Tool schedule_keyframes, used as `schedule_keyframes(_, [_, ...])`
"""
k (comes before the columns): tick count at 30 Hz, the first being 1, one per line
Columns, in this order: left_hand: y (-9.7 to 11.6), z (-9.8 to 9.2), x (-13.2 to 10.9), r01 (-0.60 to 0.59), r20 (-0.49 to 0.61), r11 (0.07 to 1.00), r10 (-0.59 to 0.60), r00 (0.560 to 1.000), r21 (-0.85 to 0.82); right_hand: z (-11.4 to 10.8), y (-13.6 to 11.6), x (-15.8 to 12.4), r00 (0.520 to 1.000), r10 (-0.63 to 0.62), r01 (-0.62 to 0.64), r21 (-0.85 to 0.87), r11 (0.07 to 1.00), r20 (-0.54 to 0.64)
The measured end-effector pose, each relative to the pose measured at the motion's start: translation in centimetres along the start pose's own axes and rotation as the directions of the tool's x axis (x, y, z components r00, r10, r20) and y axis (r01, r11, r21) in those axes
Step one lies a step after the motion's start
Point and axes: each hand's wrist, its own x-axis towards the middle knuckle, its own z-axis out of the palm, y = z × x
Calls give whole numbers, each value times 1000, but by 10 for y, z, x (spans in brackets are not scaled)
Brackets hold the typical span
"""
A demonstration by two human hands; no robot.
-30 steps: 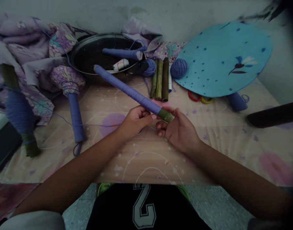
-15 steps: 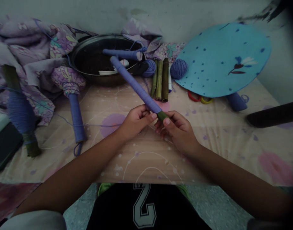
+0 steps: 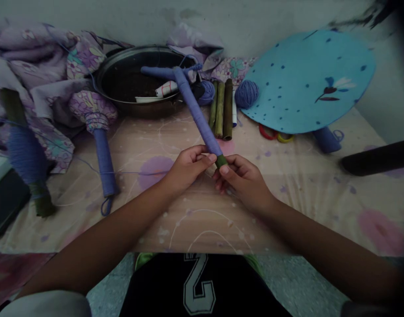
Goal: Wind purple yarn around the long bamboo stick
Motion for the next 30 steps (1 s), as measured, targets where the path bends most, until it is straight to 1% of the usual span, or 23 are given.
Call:
schedule_keyframes(3, [1,0,0,11,35,1000,-10,999,-26,-1,1,-1,999,0,-2,48,999,46])
schedule_keyframes(6, [0,0,-1,26,97,999,-22,995,-44,0,0,-2,995,29,-39,109,993,95])
schedule_keyframes(8, [-1,-1,-1,31,92,998,-27,995,-47,1,-2,-2,991,73,-88,133,987,116])
schedule_keyframes(12, [-4,-2,0,36,41,999,-35,999,-28,2,-5,-1,978,157,-177,150,973,137])
schedule_keyframes(14, [-5,-1,0,27,37,999,-26,999,-21,2,-5,1,982,151,-167,157,973,109])
schedule_keyframes(17, [-5,1,1,-9,-5,1000,9,1000,-26,1,-2,3,995,103,-102,156,982,0])
schedule_keyframes(19, [-5,2,1,-18,-32,999,17,999,-27,1,-1,4,995,93,-86,132,988,-41])
schedule_keyframes(22, [-5,3,2,-3,-30,1000,2,1000,-24,1,-1,4,995,97,-94,101,990,-20])
schedule_keyframes(27, [-4,1,1,33,30,999,-32,999,-37,0,-1,3,996,87,-90,103,991,32])
schedule_keyframes(30, [-5,-2,0,58,25,998,-57,998,-7,0,-1,3,994,94,-98,91,991,47])
